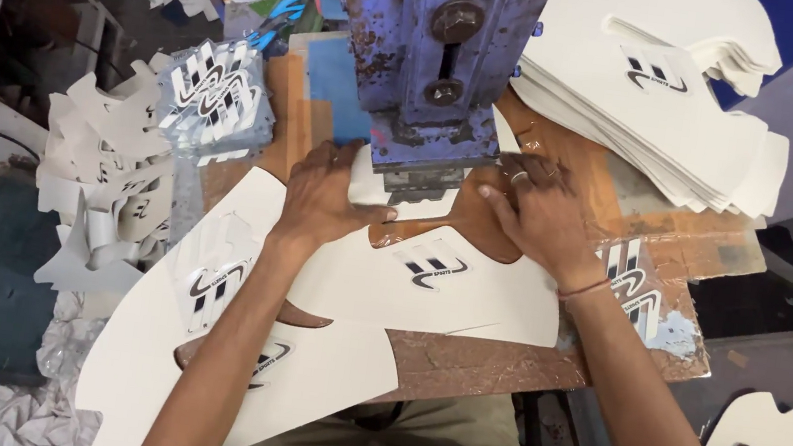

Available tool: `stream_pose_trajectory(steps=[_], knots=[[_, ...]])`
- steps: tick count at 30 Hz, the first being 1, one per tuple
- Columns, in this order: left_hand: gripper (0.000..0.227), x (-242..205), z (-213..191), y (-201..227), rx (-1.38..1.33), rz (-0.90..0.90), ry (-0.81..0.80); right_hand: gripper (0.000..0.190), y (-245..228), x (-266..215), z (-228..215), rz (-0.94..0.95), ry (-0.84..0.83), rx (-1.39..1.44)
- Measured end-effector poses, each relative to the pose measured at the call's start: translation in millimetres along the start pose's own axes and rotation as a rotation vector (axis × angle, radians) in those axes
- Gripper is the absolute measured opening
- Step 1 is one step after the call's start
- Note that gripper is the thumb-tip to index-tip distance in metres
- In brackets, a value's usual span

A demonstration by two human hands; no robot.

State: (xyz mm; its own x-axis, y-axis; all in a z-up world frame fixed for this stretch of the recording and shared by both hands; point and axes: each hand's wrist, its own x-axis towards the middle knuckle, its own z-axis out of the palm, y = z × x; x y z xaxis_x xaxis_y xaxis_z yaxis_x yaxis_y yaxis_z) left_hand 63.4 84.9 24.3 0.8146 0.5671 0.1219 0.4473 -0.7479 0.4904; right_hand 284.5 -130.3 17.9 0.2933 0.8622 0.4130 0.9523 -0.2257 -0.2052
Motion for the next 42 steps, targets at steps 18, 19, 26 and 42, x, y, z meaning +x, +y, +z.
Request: stream_pose_trajectory(steps=[18, 19, 26, 42], knots=[[0.068, -86.3, 35.2, 6.6, 0.121, 0.128, 0.053, 0.020, 27.6, -198.4, -122.3, 0.892, 0.141, 0.592], [0.067, -87.0, 36.9, 7.5, 0.112, 0.147, 0.074, 0.021, -4.7, -175.0, -120.1, 0.863, 0.218, 0.759], [0.070, -99.2, 53.2, -7.1, 0.397, 0.262, 0.291, 0.039, -92.7, -64.9, 8.6, 0.507, -0.520, 1.230], [0.070, -86.1, 34.3, 0.3, 0.089, 0.194, 0.301, 0.027, -39.9, -0.5, 47.2, 0.526, -0.068, 0.996]])
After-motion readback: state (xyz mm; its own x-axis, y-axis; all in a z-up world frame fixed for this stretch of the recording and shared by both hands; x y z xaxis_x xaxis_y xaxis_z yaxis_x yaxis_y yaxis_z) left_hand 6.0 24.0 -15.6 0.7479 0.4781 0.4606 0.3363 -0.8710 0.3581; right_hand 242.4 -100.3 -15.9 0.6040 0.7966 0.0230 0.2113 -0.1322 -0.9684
